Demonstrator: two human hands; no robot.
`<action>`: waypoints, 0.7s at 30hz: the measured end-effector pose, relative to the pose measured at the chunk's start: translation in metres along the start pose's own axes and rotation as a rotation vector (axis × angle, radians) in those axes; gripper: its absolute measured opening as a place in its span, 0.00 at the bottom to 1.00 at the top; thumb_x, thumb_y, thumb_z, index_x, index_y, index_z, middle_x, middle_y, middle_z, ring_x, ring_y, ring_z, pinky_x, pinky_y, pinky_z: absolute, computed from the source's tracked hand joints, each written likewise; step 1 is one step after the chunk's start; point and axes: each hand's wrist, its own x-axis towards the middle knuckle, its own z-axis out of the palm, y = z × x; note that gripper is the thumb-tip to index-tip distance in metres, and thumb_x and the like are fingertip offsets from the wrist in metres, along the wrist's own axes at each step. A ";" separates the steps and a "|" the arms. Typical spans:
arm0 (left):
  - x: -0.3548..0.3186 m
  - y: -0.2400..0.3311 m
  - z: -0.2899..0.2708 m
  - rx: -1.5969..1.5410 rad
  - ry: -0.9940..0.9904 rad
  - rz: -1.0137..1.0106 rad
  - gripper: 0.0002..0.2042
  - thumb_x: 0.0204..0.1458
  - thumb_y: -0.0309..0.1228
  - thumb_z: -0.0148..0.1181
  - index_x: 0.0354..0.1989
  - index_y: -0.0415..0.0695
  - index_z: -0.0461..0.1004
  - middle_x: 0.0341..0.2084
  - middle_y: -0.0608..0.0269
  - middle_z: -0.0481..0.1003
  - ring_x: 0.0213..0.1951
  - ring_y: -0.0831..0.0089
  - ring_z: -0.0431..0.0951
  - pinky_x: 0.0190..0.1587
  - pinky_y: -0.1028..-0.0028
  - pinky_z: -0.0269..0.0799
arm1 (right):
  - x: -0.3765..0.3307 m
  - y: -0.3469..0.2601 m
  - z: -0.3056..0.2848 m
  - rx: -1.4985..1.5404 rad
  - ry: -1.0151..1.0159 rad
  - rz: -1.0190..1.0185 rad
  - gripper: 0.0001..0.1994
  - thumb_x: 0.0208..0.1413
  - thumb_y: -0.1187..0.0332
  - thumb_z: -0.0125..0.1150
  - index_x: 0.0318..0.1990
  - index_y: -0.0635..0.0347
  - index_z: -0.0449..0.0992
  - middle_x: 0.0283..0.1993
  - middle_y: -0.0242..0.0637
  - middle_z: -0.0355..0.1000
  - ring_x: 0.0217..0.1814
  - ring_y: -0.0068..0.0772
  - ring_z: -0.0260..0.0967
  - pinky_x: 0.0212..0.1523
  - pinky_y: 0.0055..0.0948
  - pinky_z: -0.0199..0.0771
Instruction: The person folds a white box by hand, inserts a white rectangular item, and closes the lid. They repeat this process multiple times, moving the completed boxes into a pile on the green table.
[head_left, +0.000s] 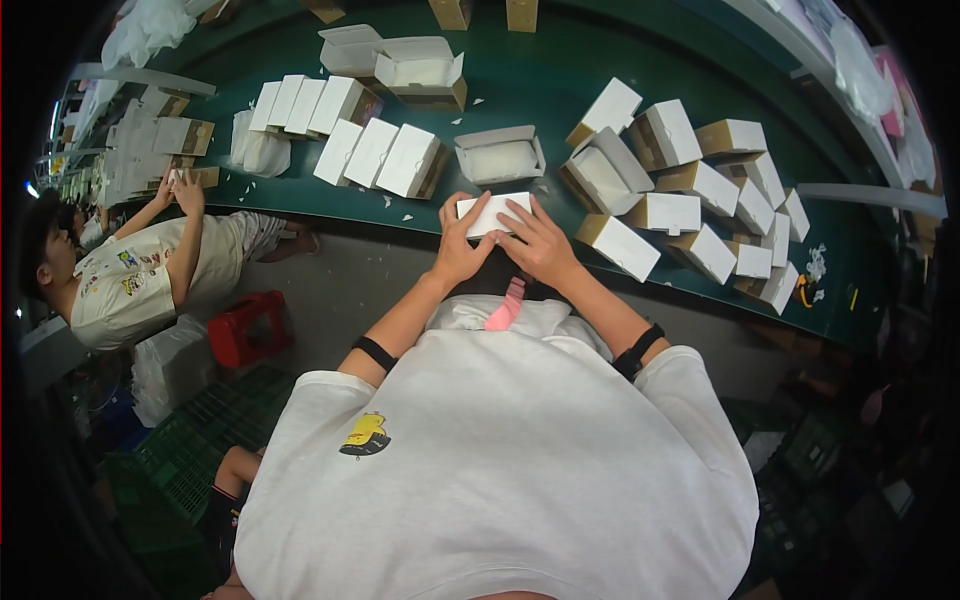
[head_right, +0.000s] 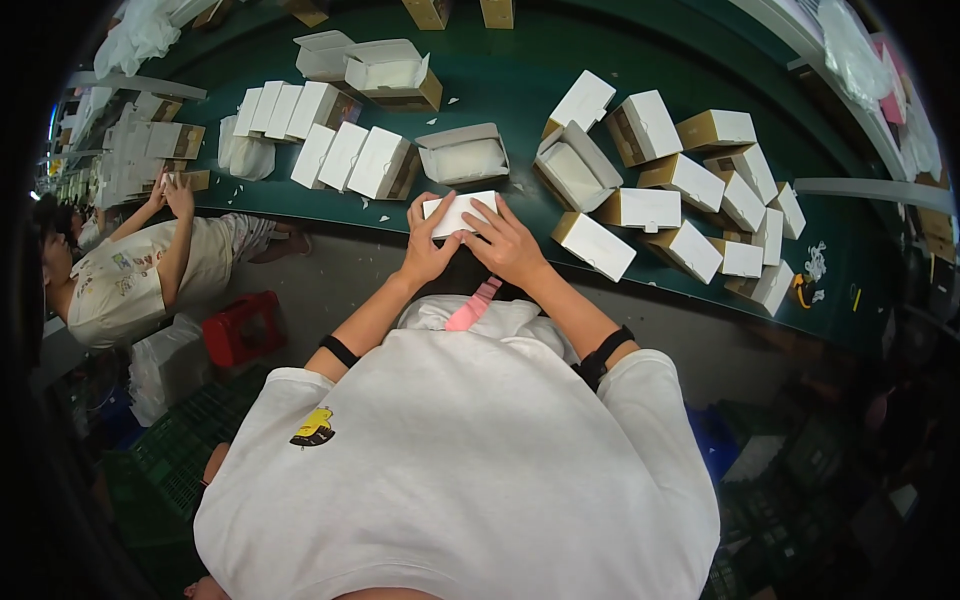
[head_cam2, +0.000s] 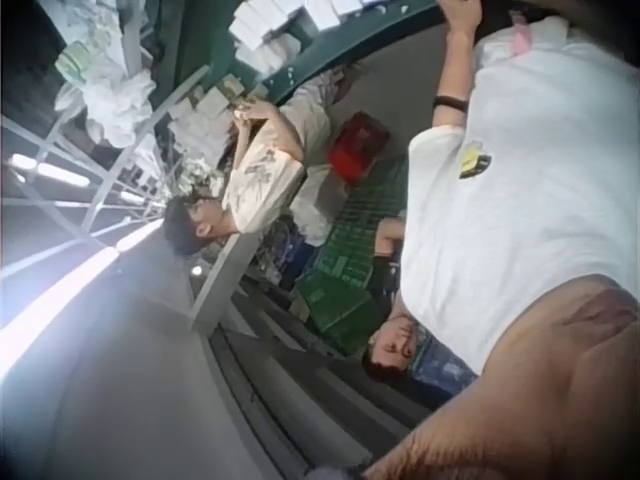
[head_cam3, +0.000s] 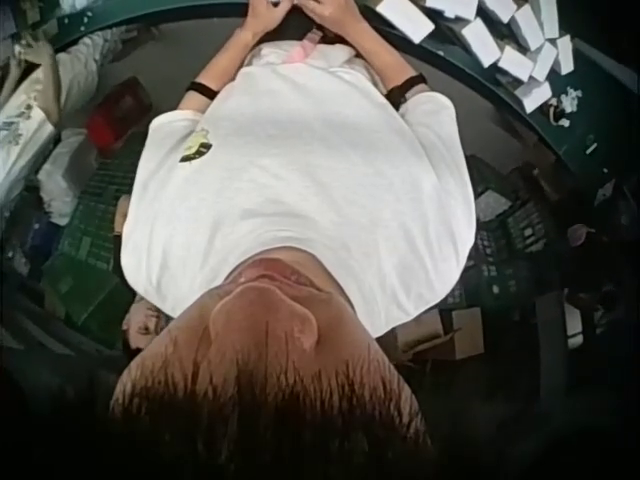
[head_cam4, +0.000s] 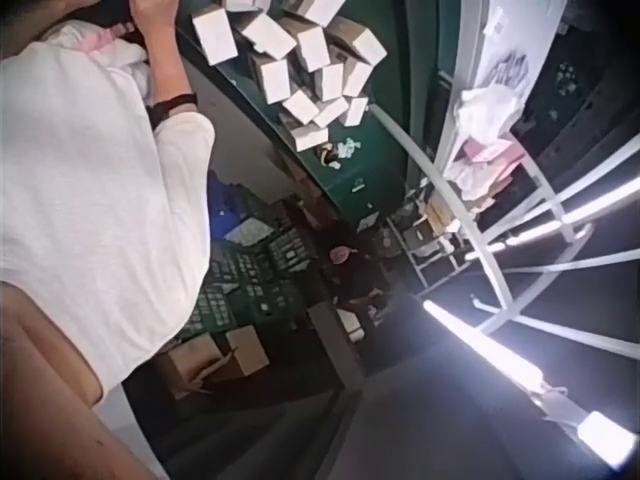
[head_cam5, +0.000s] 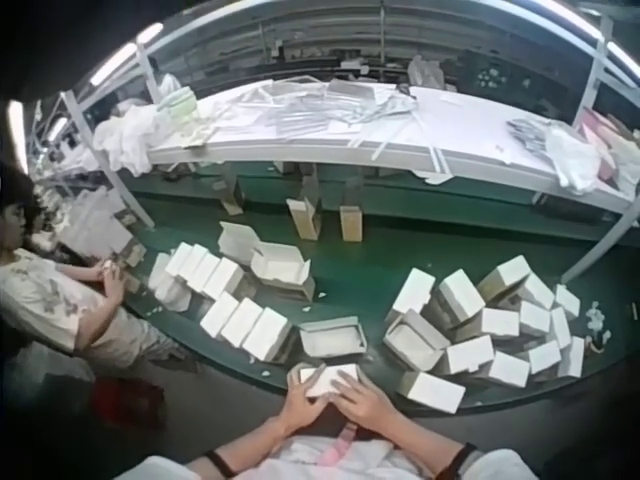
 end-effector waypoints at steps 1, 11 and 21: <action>0.000 0.000 -0.001 -0.006 -0.014 0.005 0.31 0.53 0.29 0.70 0.69 0.48 0.73 0.62 0.42 0.62 0.65 0.46 0.62 0.68 0.57 0.60 | 0.000 -0.001 -0.001 -0.010 -0.009 -0.006 0.11 0.51 0.71 0.72 0.43 0.55 0.85 0.59 0.41 0.79 0.70 0.51 0.71 0.74 0.60 0.63; 0.005 -0.008 -0.016 0.137 -0.119 0.168 0.31 0.55 0.37 0.70 0.69 0.50 0.73 0.60 0.38 0.62 0.61 0.41 0.65 0.66 0.54 0.63 | -0.005 0.002 0.004 -0.057 -0.026 -0.032 0.09 0.53 0.71 0.71 0.42 0.57 0.85 0.58 0.41 0.80 0.69 0.49 0.73 0.73 0.60 0.63; 0.008 -0.009 -0.017 0.127 -0.104 0.201 0.31 0.53 0.40 0.71 0.68 0.52 0.74 0.59 0.38 0.63 0.60 0.41 0.66 0.66 0.54 0.63 | 0.002 -0.004 0.000 -0.095 -0.081 -0.024 0.09 0.53 0.71 0.69 0.42 0.58 0.84 0.60 0.43 0.79 0.69 0.50 0.72 0.73 0.61 0.62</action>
